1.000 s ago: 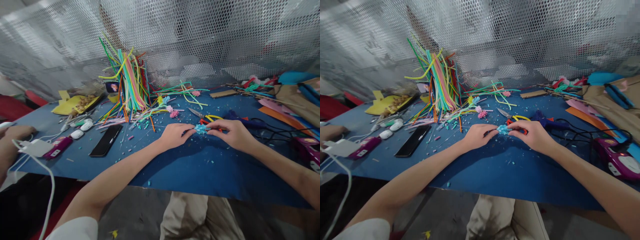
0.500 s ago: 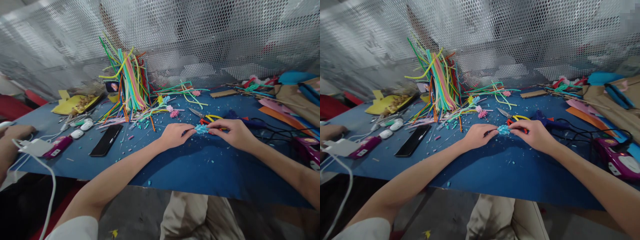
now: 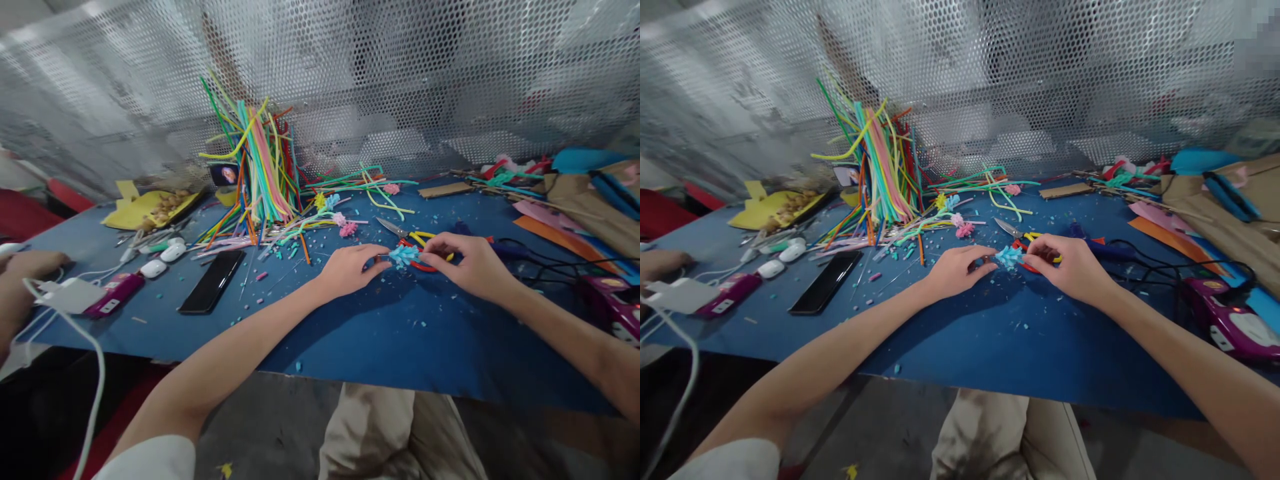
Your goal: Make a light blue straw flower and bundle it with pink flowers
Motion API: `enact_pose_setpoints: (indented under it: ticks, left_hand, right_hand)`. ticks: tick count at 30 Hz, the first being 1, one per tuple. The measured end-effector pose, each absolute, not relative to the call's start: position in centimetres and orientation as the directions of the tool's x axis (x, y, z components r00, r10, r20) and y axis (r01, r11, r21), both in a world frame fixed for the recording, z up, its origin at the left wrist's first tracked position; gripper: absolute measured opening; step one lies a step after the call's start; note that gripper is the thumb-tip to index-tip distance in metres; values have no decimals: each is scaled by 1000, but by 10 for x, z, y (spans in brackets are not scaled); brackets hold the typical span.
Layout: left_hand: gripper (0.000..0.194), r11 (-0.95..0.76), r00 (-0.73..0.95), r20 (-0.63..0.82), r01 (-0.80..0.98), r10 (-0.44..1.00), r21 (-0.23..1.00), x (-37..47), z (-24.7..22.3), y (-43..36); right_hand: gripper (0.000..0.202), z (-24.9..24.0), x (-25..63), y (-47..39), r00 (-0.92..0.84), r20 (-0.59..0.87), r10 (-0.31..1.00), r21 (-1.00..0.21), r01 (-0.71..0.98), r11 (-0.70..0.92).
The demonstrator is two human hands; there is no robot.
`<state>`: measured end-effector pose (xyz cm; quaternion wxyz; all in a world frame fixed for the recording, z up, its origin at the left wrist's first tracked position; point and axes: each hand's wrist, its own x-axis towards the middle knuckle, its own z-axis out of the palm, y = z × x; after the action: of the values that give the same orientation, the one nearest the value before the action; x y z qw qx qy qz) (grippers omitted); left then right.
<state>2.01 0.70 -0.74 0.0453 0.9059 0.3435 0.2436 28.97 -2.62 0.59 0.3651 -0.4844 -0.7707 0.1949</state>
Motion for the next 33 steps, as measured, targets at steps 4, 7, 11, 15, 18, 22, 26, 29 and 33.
enact_pose_setpoints:
  ticks: [4,7,11,15,18,22,26,29,33]
  left_hand:
    - [32,-792,660,441,544,608,277,20,-10,10]
    - [29,-807,663,464,524,587,273,20,-10,12]
    - [29,-804,652,484,548,584,232,19,-10,12]
    - [29,-799,632,516,567,578,201,18,-11,13]
    - [30,-792,618,529,578,582,197,18,-11,13]
    - [30,-785,604,541,590,586,191,17,-10,12]
    - [32,-796,613,551,579,566,175,18,-9,13]
    - [33,-822,632,572,553,522,138,19,-9,15]
    - [30,-838,643,601,538,475,87,19,-11,16]
  right_hand:
    - [26,4,288,-26,-284,348,894,-655,608,448]
    - [27,2,287,-26,-295,340,893,-661,601,450]
    - [28,1,286,-27,-309,329,892,-664,596,451]
    - [28,0,286,-27,-305,335,892,-661,598,453]
    - [28,1,287,-26,-310,342,887,-662,590,462]
    - [27,1,288,-26,-303,355,884,-663,585,467]
    - [23,-1,290,-23,-329,413,849,-641,557,528]
    - [20,-4,292,-21,-358,451,818,-614,541,575]
    - [16,-5,293,-21,-369,477,797,-592,536,602]
